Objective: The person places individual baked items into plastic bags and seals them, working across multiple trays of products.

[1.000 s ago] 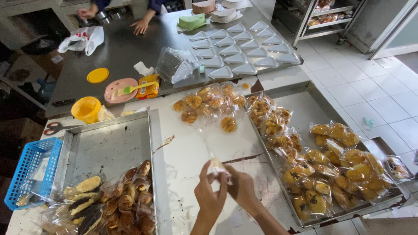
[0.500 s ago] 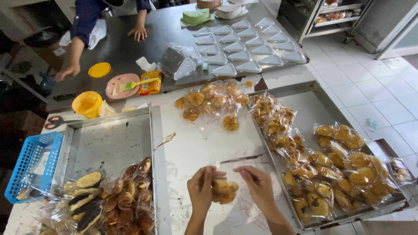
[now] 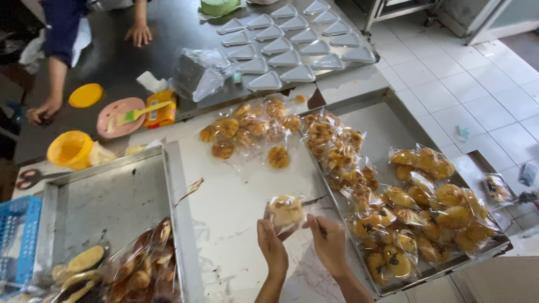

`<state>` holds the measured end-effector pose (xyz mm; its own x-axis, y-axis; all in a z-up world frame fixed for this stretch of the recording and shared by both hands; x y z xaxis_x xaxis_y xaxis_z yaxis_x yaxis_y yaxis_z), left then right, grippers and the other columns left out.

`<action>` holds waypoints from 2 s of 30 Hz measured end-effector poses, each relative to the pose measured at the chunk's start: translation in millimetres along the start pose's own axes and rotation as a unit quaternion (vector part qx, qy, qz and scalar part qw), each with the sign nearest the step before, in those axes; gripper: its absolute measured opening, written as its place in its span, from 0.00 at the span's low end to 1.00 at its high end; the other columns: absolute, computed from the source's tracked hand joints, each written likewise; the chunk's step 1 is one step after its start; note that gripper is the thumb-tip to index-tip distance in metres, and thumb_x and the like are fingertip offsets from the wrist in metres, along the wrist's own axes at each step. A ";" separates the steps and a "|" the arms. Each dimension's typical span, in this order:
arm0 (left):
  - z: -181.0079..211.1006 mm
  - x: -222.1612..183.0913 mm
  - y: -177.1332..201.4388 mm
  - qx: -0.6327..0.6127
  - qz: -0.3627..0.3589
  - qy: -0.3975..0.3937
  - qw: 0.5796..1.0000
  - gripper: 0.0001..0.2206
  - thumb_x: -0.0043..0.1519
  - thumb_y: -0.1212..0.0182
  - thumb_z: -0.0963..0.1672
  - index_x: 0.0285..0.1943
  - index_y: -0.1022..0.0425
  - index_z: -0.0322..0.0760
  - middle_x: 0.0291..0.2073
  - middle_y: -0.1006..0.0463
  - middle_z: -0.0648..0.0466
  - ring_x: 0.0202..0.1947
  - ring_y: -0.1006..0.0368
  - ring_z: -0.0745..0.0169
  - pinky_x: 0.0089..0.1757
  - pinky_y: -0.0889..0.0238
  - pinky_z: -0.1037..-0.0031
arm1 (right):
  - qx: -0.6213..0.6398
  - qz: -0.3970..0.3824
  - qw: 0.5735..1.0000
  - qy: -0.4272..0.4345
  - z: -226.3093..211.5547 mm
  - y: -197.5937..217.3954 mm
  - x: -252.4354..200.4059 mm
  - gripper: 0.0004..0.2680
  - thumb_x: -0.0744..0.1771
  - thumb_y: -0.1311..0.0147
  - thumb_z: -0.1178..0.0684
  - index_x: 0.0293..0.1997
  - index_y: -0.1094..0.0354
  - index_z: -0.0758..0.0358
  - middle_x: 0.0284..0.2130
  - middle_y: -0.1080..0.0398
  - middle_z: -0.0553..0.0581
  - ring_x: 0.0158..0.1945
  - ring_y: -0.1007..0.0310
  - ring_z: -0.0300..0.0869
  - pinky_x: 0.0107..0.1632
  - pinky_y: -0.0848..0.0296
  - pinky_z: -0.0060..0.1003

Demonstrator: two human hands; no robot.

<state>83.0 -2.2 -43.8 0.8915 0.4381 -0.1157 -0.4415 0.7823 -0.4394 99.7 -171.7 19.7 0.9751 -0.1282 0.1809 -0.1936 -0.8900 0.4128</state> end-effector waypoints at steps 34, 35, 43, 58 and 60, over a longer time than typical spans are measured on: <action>-104.5 -5.7 58.0 0.562 -0.131 -0.132 0.806 0.40 0.64 0.45 0.51 0.80 0.59 0.24 0.79 0.60 0.36 0.79 0.64 0.40 0.71 0.72 0.51 | -0.410 -0.232 0.875 0.115 157.6 -97.1 29.8 0.24 0.72 0.54 0.38 0.72 0.45 0.68 0.32 0.23 0.65 0.36 0.22 0.56 0.41 0.26 0.53; -95.0 9.7 70.8 0.558 -0.094 -0.151 0.810 0.37 0.65 0.46 0.51 0.79 0.55 0.27 0.79 0.55 0.39 0.79 0.61 0.42 0.71 0.70 0.52 | -0.363 -0.277 0.884 0.103 145.5 -95.7 -0.2 0.23 0.71 0.52 0.39 0.70 0.42 0.65 0.33 0.23 0.66 0.37 0.22 0.57 0.42 0.26 0.54; -124.5 76.1 -6.2 0.534 -0.346 -0.183 0.750 0.31 0.65 0.46 0.50 0.77 0.46 0.34 0.76 0.45 0.41 0.77 0.55 0.46 0.70 0.70 0.50 | -0.231 -0.063 0.971 -0.019 112.5 15.8 -56.8 0.26 0.68 0.53 0.40 0.70 0.48 0.70 0.59 0.36 0.75 0.56 0.29 0.60 0.55 0.26 0.52; -166.5 62.7 -91.6 0.505 -0.494 -0.308 0.637 0.25 0.74 0.64 0.51 0.76 0.43 0.33 0.73 0.41 0.36 0.74 0.50 0.44 0.67 0.70 0.45 | -0.231 -0.029 0.972 0.015 96.1 -58.1 -88.8 0.31 0.65 0.51 0.39 0.71 0.58 0.71 0.69 0.55 0.71 0.71 0.56 0.62 0.69 0.53 0.57; -164.7 36.7 -77.7 0.416 -0.552 -0.231 0.685 0.25 0.74 0.69 0.49 0.75 0.40 0.31 0.72 0.38 0.39 0.74 0.46 0.46 0.70 0.71 0.45 | -0.254 0.009 0.967 0.000 109.8 -32.3 -78.8 0.30 0.66 0.53 0.39 0.72 0.58 0.69 0.70 0.56 0.69 0.72 0.56 0.60 0.69 0.52 0.56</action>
<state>166.8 -119.9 -160.6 0.6868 -0.6802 0.2563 0.3980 0.6470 0.6503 41.0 -180.9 -105.9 0.9712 -0.1408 0.1922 -0.2382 -0.5580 0.7949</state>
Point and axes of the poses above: each hand's wrist, its own x-axis towards the middle knuckle, its own y-axis out of the back of the hand, z = x × y, the point moved 6 cm from there along x, towards the middle knuckle
